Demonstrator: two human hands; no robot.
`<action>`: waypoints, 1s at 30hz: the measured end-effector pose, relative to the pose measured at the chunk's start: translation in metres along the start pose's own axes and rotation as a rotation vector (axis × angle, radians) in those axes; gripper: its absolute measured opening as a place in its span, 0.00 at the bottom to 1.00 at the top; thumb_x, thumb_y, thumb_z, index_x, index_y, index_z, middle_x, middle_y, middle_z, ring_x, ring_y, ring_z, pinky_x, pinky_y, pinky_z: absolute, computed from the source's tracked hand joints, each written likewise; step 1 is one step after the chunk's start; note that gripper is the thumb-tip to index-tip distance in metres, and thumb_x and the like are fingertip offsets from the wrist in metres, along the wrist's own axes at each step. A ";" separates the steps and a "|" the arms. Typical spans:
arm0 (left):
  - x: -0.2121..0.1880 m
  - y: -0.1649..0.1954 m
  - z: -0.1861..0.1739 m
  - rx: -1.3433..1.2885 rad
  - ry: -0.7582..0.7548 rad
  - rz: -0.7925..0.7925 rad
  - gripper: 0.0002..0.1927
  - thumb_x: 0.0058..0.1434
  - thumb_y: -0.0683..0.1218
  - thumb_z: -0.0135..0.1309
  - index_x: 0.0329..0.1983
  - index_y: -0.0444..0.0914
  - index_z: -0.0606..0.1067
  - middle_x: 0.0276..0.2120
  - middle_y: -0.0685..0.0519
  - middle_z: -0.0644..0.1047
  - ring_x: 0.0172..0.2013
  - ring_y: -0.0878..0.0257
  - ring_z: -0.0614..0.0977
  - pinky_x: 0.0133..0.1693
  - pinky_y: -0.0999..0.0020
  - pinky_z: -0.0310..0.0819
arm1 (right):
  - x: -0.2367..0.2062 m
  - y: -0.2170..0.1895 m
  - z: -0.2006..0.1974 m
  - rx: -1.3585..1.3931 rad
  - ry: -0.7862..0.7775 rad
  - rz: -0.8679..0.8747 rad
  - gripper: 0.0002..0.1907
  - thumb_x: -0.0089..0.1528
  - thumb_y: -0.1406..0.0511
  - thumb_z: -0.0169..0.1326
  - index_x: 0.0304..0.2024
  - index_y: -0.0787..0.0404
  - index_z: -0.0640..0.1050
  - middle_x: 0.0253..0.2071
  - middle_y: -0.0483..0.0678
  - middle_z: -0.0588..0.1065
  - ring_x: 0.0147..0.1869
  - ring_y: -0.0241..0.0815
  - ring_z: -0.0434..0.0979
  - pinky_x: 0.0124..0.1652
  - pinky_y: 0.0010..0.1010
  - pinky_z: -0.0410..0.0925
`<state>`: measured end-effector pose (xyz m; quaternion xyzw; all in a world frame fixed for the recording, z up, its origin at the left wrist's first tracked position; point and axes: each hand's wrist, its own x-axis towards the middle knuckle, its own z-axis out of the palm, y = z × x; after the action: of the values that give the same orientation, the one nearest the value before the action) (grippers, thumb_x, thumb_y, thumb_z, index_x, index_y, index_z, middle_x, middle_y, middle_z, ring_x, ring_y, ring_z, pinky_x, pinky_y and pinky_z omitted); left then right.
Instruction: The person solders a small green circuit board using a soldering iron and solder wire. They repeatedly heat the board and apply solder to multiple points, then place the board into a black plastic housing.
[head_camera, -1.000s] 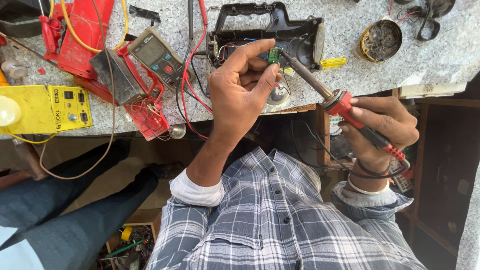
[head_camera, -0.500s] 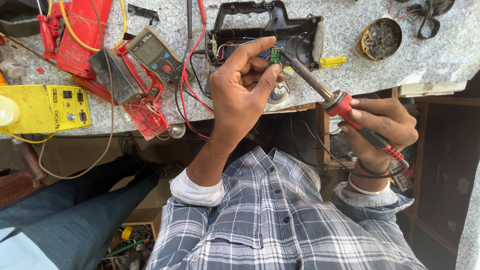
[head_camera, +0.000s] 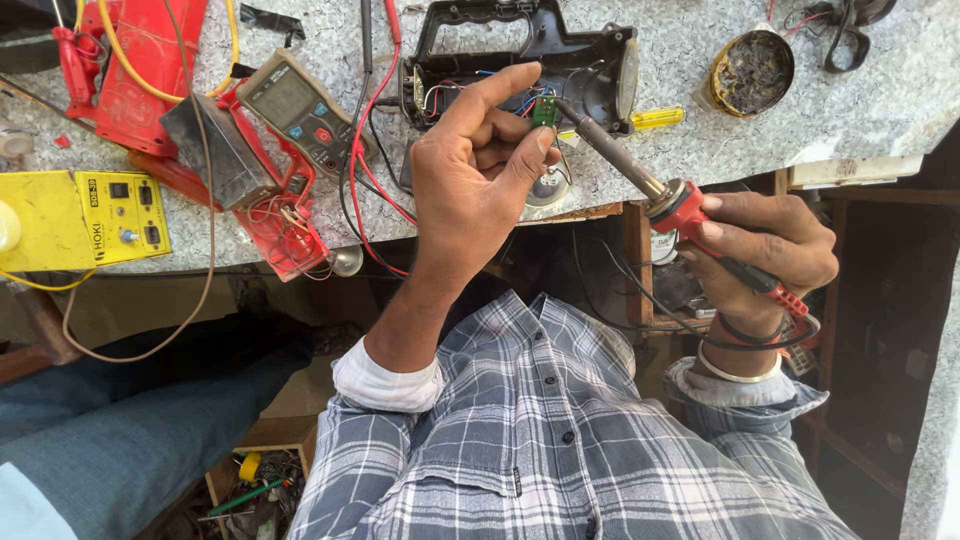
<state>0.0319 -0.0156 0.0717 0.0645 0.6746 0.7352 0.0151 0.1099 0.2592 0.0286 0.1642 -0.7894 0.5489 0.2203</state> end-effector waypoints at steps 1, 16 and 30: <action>0.000 0.000 0.000 0.000 -0.001 -0.001 0.22 0.70 0.35 0.59 0.66 0.32 0.71 0.37 0.50 0.82 0.41 0.67 0.87 0.45 0.75 0.85 | 0.000 0.000 -0.001 -0.015 0.005 -0.006 0.14 0.56 0.69 0.74 0.42 0.58 0.84 0.49 0.53 0.81 0.46 0.41 0.84 0.45 0.24 0.77; 0.002 0.000 0.000 0.051 -0.011 0.018 0.19 0.71 0.36 0.59 0.63 0.32 0.72 0.38 0.49 0.83 0.42 0.66 0.87 0.45 0.75 0.86 | 0.004 -0.003 -0.004 -0.037 -0.038 0.006 0.15 0.56 0.71 0.74 0.44 0.57 0.85 0.47 0.52 0.81 0.47 0.41 0.84 0.45 0.25 0.77; 0.004 -0.008 0.002 0.045 0.010 -0.057 0.15 0.68 0.36 0.60 0.57 0.32 0.76 0.40 0.49 0.85 0.41 0.67 0.88 0.43 0.75 0.85 | 0.004 -0.002 -0.007 -0.061 -0.069 -0.028 0.15 0.56 0.70 0.74 0.45 0.57 0.85 0.50 0.53 0.81 0.46 0.41 0.84 0.43 0.24 0.76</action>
<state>0.0275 -0.0120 0.0642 0.0416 0.6927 0.7193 0.0312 0.1090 0.2653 0.0343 0.1873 -0.8107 0.5154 0.2053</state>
